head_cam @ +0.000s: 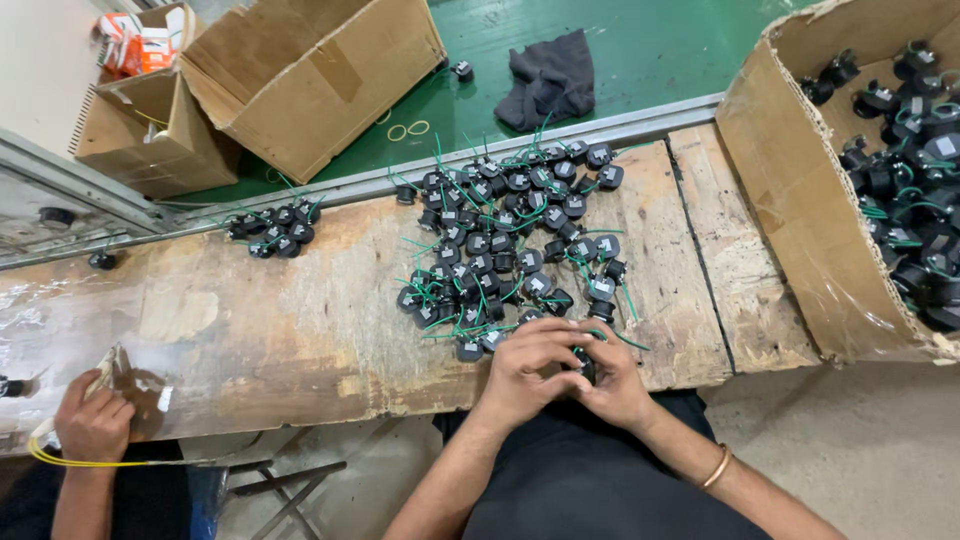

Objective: The person picks up black power adapters with green cords from the workbench, wraps the cord around each adapter by hand, and places the finished adapters into a cardboard box beside the bench, repeating this for a pile of adapters.

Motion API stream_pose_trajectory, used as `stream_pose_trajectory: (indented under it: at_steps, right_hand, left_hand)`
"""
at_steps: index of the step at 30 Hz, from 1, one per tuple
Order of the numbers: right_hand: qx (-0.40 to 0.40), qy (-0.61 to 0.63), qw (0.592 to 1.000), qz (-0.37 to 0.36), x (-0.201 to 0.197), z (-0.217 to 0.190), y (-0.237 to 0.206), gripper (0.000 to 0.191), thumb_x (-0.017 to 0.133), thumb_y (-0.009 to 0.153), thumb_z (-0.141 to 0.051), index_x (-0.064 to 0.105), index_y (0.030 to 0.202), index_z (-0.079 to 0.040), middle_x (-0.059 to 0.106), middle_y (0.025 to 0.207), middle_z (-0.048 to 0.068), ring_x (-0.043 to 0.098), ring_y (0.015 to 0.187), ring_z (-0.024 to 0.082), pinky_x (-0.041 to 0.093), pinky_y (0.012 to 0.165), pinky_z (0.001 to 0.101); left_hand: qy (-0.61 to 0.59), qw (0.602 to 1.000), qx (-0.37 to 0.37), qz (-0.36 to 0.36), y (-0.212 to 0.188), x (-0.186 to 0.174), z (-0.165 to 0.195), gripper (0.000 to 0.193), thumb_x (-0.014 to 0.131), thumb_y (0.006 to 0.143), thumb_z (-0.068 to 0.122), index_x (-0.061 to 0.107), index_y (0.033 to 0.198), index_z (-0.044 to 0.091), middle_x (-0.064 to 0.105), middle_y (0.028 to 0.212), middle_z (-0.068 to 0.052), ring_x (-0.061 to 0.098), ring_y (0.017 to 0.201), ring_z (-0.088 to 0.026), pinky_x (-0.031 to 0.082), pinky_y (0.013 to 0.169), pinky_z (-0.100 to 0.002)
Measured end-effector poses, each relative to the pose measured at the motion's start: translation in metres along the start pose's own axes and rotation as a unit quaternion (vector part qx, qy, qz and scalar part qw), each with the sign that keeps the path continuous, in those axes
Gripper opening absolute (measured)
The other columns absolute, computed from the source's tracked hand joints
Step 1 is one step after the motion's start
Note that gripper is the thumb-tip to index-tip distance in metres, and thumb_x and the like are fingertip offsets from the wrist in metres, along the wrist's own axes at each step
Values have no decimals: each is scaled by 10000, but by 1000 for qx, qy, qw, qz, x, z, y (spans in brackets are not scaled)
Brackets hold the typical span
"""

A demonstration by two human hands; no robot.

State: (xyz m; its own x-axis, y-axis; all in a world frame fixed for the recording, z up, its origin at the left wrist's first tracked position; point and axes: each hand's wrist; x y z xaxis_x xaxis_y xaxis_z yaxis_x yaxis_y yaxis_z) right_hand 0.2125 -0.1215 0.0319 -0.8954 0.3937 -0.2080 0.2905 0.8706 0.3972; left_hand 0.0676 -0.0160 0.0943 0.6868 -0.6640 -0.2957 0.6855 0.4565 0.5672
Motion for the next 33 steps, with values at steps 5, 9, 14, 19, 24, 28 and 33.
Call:
stream_pose_trajectory:
  at_steps: [5, 9, 14, 19, 24, 28, 33]
  right_hand:
    - [-19, 27, 999, 4, -4, 1, 3, 387, 777, 706, -12, 668, 1077, -11, 599, 1190, 118, 617, 1115, 248, 523, 903, 329]
    - [-65, 43, 997, 3, -8, 7, 2, 293, 752, 737, 32, 689, 1019, -14, 648, 1165, 109, 599, 1162, 256, 521, 943, 339]
    - [-60, 88, 994, -31, -10, 6, 1, 325, 822, 700, 1, 689, 997, 4, 604, 1186, 129, 603, 1113, 258, 513, 914, 332]
    - [-38, 25, 998, -31, -9, 0, 3, 402, 847, 658, -24, 698, 1031, 4, 611, 1118, 115, 643, 1025, 230, 541, 857, 329]
    - [-79, 58, 995, -10, -10, 1, 4, 306, 904, 725, -90, 671, 920, -58, 595, 1053, 87, 658, 992, 201, 547, 883, 351]
    - [-17, 183, 983, -8, -11, 6, 5, 268, 874, 794, -99, 653, 939, -59, 562, 1071, 86, 673, 918, 203, 604, 800, 354]
    - [-43, 218, 975, -5, -11, 11, 2, 280, 852, 823, -77, 612, 965, -52, 506, 1134, 89, 618, 1027, 207, 598, 827, 358]
  left_hand:
    - [-71, 991, -94, 61, -3, 24, 3, 202, 846, 801, 43, 653, 862, 50, 785, 1078, -75, 760, 1088, -254, 605, 924, -363]
    - [61, 996, 37, 46, -4, 26, 5, 152, 777, 836, -14, 702, 958, 37, 771, 1100, -88, 751, 1108, -263, 600, 966, -365]
    - [81, 994, 63, 43, -5, 22, 6, 135, 770, 883, -2, 703, 990, 45, 771, 1079, -72, 756, 1050, -267, 599, 954, -366]
    - [65, 995, 65, 46, 3, 11, 11, 208, 823, 854, 54, 683, 1006, 45, 761, 1061, -87, 750, 990, -274, 591, 929, -386]
    - [106, 990, 40, 79, 24, -23, -3, 301, 776, 834, 140, 715, 1124, 85, 751, 1147, -84, 722, 1059, -282, 581, 919, -398]
    - [362, 930, 52, -42, 35, -24, -24, 288, 739, 738, 113, 747, 1026, 120, 752, 1155, -79, 678, 1063, -320, 557, 848, -415]
    - [316, 947, -38, 55, 49, -26, -39, 195, 697, 850, 35, 780, 979, 157, 753, 1164, 40, 679, 1115, -218, 572, 901, -347]
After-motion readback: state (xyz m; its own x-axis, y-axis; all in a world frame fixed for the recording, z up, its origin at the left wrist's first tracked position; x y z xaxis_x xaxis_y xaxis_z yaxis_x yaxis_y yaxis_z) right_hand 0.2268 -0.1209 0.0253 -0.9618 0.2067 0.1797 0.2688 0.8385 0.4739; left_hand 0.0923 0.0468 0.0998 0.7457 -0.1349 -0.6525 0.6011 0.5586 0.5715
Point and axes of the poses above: each hand's wrist, its own y-axis towards the middle knuckle, its own x-axis out of the palm, z = x × y
